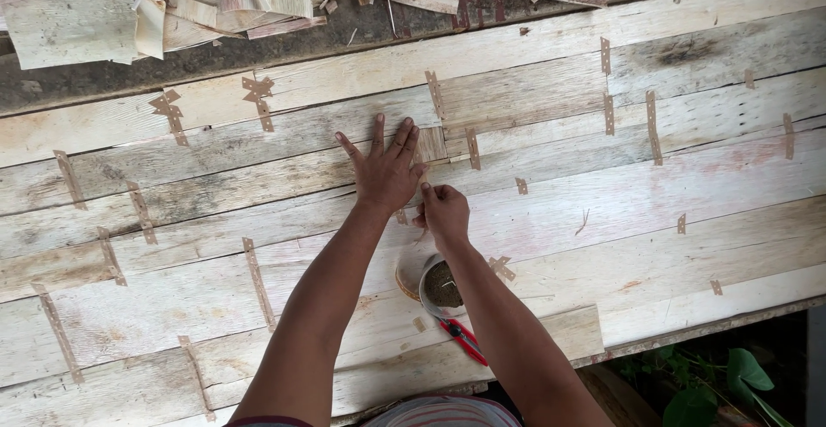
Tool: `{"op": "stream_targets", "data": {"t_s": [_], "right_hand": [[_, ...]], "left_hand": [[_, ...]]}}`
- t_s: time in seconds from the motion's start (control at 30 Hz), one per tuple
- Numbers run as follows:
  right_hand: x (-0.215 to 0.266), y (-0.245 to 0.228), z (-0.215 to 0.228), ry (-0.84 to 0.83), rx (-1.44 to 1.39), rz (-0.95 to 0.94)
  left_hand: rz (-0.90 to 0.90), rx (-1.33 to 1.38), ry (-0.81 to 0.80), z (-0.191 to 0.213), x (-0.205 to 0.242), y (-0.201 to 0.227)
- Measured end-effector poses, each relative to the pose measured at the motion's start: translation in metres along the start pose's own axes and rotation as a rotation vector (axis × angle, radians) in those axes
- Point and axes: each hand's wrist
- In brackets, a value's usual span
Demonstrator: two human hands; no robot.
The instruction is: The person uses a utility knife to cut a thin wooden strip, then places it on a wooden board. They pick up and move several pieces of wood, then unroll and measure a strip of veneer tape with a measuring tape, aligning it on the board.
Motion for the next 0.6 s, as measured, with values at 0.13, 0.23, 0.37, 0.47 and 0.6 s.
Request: {"op": "stream_targets", "data": {"t_s": [0.13,0.23,0.37,0.47,0.6], "right_hand": [[0.002,-0.003,-0.001,0.010,0.058,-0.001],[0.010,-0.019,0.002,-0.031,0.162,0.017],[0.000,-0.019,0.006,-0.085,0.319,0.040],[-0.014,-0.018,0.023,-0.185,0.556,0.100],[-0.002,-0.040,0.059,-0.297,0.598,0.090]], "left_hand": [[0.010,0.003,-0.020,0.009,0.003,0.001],[0.014,-0.011,-0.053,0.007,-0.001,0.001],[0.014,-0.042,-0.060,0.007,-0.003,0.001],[0.029,-0.068,-0.064,0.005,-0.002,0.005],[0.047,-0.076,-0.098,0.011,0.001,0.007]]}}
Point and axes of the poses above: each hand's wrist, its own x-axis away from the middle knuckle, its own z-axis out of the back of the hand, y = z × x, and after that the axes turned 7 degrees about z, right-handed
